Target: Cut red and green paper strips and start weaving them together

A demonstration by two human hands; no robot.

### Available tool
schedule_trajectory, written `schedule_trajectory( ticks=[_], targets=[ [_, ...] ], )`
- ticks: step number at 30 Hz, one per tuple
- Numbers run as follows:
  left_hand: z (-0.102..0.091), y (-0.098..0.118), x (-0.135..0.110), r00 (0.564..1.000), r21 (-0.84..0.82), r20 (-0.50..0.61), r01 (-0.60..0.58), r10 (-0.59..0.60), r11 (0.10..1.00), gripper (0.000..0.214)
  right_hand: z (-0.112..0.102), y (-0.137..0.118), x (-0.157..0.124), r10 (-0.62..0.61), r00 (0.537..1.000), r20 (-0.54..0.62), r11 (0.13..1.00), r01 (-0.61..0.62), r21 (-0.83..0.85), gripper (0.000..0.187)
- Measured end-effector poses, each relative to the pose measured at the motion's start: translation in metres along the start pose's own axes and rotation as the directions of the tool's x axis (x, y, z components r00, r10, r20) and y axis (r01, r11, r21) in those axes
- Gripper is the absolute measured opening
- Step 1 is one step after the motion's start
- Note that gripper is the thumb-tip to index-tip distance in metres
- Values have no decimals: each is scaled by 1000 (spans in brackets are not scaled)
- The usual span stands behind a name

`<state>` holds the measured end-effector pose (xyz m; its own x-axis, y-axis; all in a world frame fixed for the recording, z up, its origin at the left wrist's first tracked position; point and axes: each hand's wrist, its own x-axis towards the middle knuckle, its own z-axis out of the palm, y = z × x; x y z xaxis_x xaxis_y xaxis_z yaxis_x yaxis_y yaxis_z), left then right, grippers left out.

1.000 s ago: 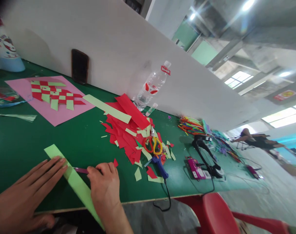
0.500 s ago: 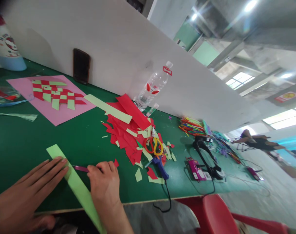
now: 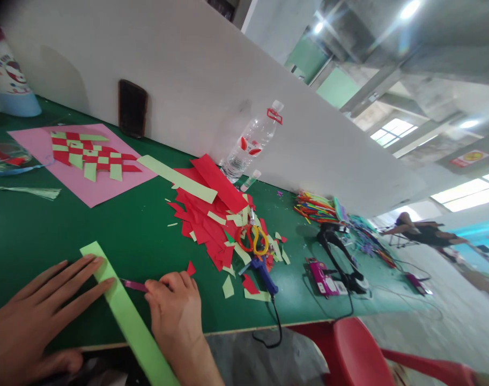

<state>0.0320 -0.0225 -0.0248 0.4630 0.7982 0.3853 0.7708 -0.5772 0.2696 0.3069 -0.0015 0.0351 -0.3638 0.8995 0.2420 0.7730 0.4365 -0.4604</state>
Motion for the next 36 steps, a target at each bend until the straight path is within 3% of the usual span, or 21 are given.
schedule_trajectory(
  ticks=[10, 36],
  targets=[
    [2, -3, -3, 1000, 26, -8, 2, -2, 1000, 138, -3, -4, 7, -20, 999, 25, 1000, 20, -9, 21],
    [0, 1, 2, 1000, 38, -24, -10, 11, 999, 132, 14, -5, 15, -68, 997, -44, 996, 66, -61, 17]
  ],
)
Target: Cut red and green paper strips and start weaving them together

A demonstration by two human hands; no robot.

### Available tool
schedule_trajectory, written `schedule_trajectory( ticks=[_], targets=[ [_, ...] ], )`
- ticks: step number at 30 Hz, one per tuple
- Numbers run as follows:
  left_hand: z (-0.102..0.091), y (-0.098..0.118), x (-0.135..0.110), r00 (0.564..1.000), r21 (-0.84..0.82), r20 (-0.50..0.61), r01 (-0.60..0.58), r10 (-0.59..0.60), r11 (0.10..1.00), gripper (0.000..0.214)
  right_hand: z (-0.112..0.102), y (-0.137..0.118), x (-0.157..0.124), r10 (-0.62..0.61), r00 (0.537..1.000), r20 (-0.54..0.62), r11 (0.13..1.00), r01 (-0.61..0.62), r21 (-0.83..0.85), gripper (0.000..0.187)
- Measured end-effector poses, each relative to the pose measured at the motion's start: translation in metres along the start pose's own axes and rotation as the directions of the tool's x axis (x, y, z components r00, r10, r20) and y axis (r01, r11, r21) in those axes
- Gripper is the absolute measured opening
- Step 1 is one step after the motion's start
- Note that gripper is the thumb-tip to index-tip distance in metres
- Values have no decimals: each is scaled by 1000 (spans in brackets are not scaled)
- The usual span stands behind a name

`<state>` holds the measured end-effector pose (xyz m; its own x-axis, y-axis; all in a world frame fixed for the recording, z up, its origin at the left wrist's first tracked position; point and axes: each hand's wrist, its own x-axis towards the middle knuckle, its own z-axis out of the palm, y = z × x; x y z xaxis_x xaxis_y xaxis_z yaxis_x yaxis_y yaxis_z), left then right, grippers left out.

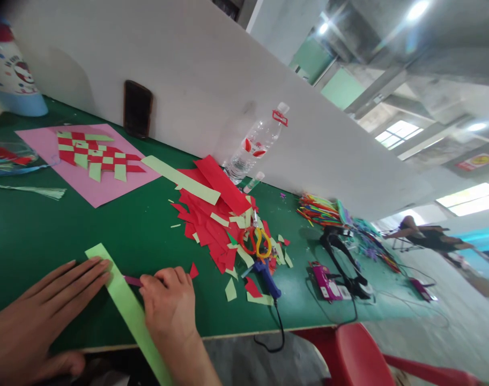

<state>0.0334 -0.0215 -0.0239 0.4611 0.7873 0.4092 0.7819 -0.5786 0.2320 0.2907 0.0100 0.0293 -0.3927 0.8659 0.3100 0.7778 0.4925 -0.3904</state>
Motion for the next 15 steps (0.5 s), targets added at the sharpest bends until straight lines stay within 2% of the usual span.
schedule_trajectory(
  ticks=[9, 15],
  targets=[
    [1, -3, -3, 1000, -13, 7, -7, 7, 1000, 131, -4, 5, -2, 29, 1000, -3, 1000, -29, 8, 19],
    [0, -2, -3, 1000, -33, 18, -11, 12, 999, 133, -1, 3, -1, 0, 1000, -1, 1000, 0, 30, 17]
  ],
)
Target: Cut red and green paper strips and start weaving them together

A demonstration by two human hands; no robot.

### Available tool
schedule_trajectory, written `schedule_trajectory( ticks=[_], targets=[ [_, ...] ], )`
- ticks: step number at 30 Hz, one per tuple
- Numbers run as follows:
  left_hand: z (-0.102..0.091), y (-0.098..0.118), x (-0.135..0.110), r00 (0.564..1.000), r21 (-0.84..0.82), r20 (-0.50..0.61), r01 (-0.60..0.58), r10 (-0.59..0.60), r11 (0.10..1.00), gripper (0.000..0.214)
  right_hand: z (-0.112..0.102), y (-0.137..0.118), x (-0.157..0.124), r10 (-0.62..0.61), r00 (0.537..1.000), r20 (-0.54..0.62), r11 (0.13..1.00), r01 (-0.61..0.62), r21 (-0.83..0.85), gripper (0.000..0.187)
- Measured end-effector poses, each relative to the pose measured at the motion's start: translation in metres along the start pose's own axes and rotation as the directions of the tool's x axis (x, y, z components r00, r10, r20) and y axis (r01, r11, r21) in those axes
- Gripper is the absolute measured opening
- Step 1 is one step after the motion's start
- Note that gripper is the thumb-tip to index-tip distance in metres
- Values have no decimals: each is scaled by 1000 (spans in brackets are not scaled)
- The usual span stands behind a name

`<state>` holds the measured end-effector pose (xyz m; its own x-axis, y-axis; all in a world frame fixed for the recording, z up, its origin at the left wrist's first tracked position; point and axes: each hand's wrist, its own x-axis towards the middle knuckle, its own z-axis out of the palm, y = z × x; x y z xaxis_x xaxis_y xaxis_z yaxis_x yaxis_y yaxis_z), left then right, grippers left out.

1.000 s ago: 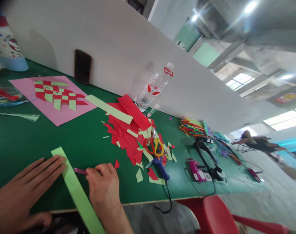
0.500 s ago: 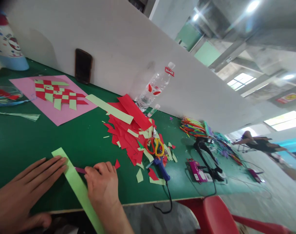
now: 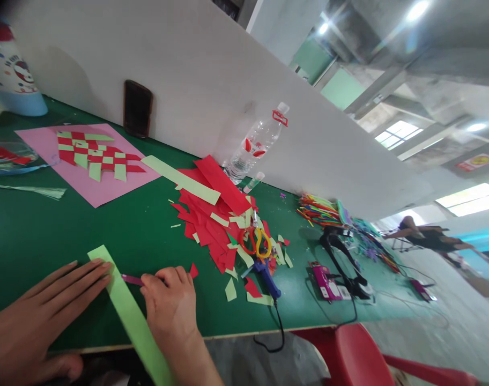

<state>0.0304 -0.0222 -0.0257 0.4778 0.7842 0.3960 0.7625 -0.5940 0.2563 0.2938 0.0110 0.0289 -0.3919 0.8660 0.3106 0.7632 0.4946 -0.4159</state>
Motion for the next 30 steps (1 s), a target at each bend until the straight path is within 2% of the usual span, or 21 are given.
schedule_trajectory(
  ticks=[7, 13, 18, 22, 27, 30],
  targets=[
    [-2, 2, 2, 1000, -16, -10, -5, 5, 1000, 131, 0, 1, -1, 24, 999, -26, 1000, -23, 10, 18],
    [-1, 1, 1, 1000, -20, 0, -2, 2, 1000, 133, 6, 1, 3, -26, 999, -42, 1000, 26, -4, 16],
    [0, 1, 0, 1000, -22, -12, -2, 2, 1000, 132, 7, 3, 5, -11, 997, -70, 1000, 11, 4, 17],
    [1, 0, -2, 1000, -16, -16, 17, -17, 1000, 129, 4, 4, 4, 0, 999, -44, 1000, 1, 15, 18],
    [1, -5, -3, 998, 30, -17, -57, 58, 998, 122, 0, 2, 3, 6, 1000, -22, 1000, -5, 17, 17],
    [2, -6, -4, 998, 19, -13, -55, 55, 998, 123, -1, 0, 2, 3, 1000, -24, 1000, -3, 8, 16]
  ],
)
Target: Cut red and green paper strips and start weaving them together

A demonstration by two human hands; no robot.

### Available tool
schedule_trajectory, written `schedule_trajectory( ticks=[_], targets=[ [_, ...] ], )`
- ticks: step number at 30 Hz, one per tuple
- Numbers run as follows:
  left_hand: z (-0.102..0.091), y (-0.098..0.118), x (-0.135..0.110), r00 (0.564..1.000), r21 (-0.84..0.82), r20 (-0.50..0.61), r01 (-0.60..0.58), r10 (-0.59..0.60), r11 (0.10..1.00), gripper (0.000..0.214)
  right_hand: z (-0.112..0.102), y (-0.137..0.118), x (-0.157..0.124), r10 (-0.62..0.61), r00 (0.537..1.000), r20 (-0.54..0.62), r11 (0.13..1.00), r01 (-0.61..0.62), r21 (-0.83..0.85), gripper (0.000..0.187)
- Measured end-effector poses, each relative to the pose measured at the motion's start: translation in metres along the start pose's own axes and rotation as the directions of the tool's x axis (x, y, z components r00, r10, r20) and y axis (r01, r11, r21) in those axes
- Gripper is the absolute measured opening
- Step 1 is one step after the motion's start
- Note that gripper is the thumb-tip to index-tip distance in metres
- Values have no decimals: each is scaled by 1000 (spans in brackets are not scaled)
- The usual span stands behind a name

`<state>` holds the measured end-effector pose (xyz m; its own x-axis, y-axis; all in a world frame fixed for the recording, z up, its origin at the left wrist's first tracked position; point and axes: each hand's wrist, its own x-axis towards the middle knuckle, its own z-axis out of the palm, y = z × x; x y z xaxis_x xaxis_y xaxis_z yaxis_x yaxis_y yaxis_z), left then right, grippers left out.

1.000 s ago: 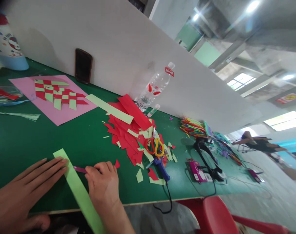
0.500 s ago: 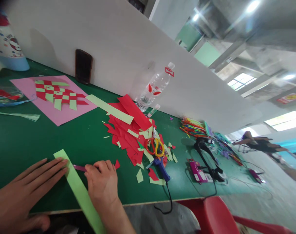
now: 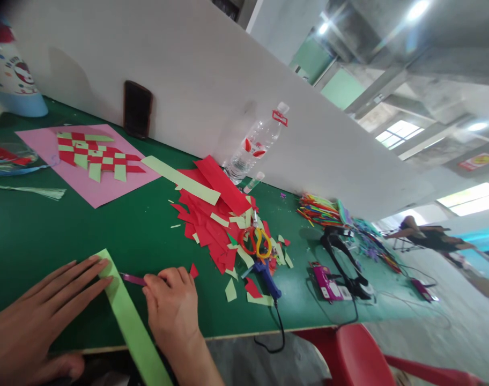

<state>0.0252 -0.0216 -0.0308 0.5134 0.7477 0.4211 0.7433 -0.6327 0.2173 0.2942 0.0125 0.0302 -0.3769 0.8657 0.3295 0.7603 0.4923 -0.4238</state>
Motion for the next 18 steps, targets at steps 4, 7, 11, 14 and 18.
schedule_trajectory(
  ticks=[4, 7, 11, 14, 18],
  targets=[
    [1, 4, 0, 997, -39, 8, 79, -79, 996, 127, -1, -2, 0, -1, 1000, 22, 1000, 2, -15, 16],
    [1, 5, -1, 995, -53, 16, 100, -100, 994, 128, -3, -2, 0, 0, 999, 35, 1000, 0, 7, 16],
    [1, 4, 0, 995, -61, 25, 102, -101, 993, 129, -1, -4, 1, -3, 999, 33, 1000, 2, 22, 17],
    [0, 4, 1, 997, -64, 20, 80, -79, 995, 127, 2, -5, 4, -14, 999, 33, 1000, 13, 25, 18],
    [0, 4, 2, 996, -59, 20, 85, -84, 995, 128, 5, -4, 6, -28, 999, 33, 999, 27, 18, 18]
  ],
)
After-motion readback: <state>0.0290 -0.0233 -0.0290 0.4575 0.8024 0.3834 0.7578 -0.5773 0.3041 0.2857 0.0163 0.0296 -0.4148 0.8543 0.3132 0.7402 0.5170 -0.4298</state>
